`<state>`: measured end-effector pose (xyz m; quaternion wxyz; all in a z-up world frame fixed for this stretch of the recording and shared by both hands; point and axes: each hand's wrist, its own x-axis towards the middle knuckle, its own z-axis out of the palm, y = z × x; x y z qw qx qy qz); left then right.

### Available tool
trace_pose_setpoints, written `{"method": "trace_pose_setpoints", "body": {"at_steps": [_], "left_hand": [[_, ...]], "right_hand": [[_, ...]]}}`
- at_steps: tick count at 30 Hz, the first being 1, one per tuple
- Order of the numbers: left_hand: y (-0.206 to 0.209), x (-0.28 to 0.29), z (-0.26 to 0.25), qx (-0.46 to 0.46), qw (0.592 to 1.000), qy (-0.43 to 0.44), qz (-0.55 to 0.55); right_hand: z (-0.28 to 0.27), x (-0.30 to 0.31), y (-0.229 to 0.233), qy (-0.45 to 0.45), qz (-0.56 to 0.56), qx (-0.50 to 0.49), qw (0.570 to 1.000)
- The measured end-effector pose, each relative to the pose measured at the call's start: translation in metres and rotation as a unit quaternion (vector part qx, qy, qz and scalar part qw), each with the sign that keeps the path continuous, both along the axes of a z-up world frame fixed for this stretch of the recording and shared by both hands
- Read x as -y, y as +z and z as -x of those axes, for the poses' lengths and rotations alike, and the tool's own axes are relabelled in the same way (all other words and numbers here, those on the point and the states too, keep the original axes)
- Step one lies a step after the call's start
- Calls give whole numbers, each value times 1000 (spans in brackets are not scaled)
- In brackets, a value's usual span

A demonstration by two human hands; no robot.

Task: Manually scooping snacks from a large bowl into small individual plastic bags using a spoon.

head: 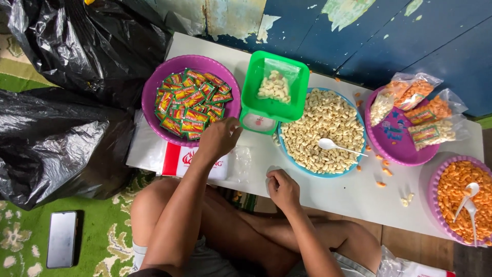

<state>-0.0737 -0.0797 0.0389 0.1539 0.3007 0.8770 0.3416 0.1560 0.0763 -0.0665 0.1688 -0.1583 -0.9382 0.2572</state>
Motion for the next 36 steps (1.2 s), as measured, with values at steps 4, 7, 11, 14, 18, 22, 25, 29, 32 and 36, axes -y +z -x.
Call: {"method": "trace_pose_setpoints", "body": {"at_steps": [4, 7, 11, 14, 18, 22, 25, 29, 32, 36], "left_hand": [[0, 1, 1, 13, 1000, -6, 5], [-4, 0, 1, -1, 1000, 0, 2], [-12, 2, 5, -9, 999, 31, 6], [4, 8, 8, -35, 996, 78, 5], [53, 14, 8, -173, 972, 146, -61], [78, -20, 36, -237, 956, 111, -134], [77, -61, 61, -351, 931, 48, -86], [34, -111, 97, -433, 901, 4, -20], [27, -124, 106, -464, 886, -7, 7], [28, -127, 108, -449, 892, -36, 43]], "right_hand": [[0, 2, 2, -3, 4, -1, 1000], [-1, 1, -1, -10, 12, 15, 1000], [2, -1, 10, -21, 82, 11, 996], [1, -16, 19, -57, 149, -17, 987], [17, -55, 65, -97, 54, -107, 988], [90, -89, 151, -51, 17, -199, 979], [147, -118, 176, 87, -111, -202, 969], [203, -146, 150, 72, -274, -168, 944], [217, -142, 154, 55, -321, -115, 939], [226, -142, 148, 61, -313, -72, 945]]}}
